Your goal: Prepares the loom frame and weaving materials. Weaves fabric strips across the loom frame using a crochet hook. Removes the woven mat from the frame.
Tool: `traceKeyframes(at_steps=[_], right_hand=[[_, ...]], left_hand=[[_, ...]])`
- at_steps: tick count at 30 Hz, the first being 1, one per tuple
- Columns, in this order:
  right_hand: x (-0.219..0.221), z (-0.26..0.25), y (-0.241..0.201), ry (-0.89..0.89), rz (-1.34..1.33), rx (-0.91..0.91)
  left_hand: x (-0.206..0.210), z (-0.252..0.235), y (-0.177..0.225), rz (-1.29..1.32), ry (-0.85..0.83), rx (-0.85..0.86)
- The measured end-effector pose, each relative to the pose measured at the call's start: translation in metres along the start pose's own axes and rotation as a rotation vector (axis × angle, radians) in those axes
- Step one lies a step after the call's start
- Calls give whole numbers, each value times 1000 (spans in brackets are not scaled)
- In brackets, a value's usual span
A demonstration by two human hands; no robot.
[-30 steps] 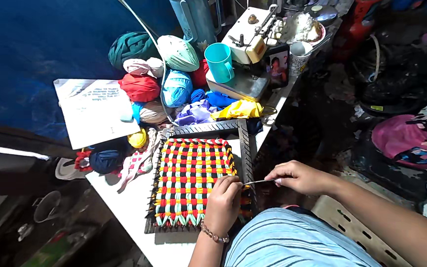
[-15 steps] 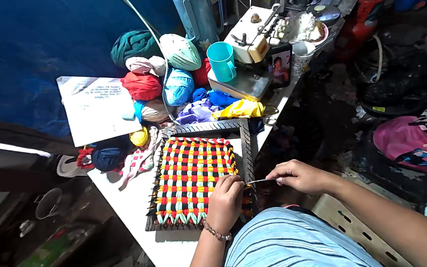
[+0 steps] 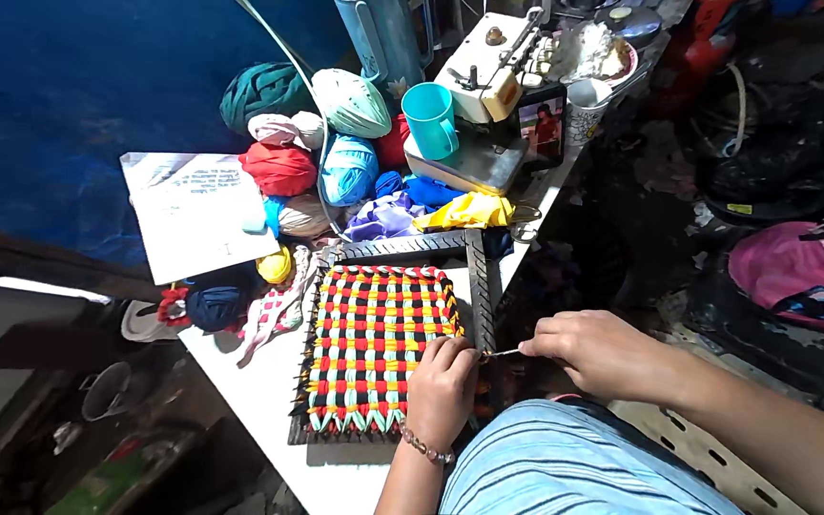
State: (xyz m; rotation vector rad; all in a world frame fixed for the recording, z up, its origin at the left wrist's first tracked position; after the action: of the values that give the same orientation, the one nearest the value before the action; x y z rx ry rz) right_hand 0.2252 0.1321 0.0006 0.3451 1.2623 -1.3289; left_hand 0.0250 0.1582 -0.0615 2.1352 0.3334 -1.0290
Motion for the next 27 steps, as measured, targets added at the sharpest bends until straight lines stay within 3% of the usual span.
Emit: traceKeyframes(at_steps=[5, 11, 17, 22, 24, 27], right_hand=[[4, -13, 20, -99, -218, -6], [51, -19, 57, 8, -595, -40], [22, -7, 23, 92, -65, -59], [-4, -4, -15, -236, -12, 98], [-11, -6, -12, -164, -152, 67], [-16, -8, 8, 117, -440, 32]], left_hand=[[0, 3, -1, -7, -3, -37], [3, 5, -1, -22, -10, -35], [5, 4, -1, -45, -28, -33], [5, 3, -1, -33, -30, -31], [2, 3, -2, -2, -29, -48], [-1, 5, -5, 81, 1, -92]])
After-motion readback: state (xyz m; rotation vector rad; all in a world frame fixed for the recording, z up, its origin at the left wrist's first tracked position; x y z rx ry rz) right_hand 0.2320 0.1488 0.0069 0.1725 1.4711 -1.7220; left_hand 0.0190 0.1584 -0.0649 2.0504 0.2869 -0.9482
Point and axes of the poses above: each hand's wrist, its own z-axis away from the middle knuckle, its own x-axis out of the palm, y = z × x, the point moved 5 cm from there along -z, towards the middle knuckle, and after that the axes turned 7 degrees about z, right-handed, at the moved point
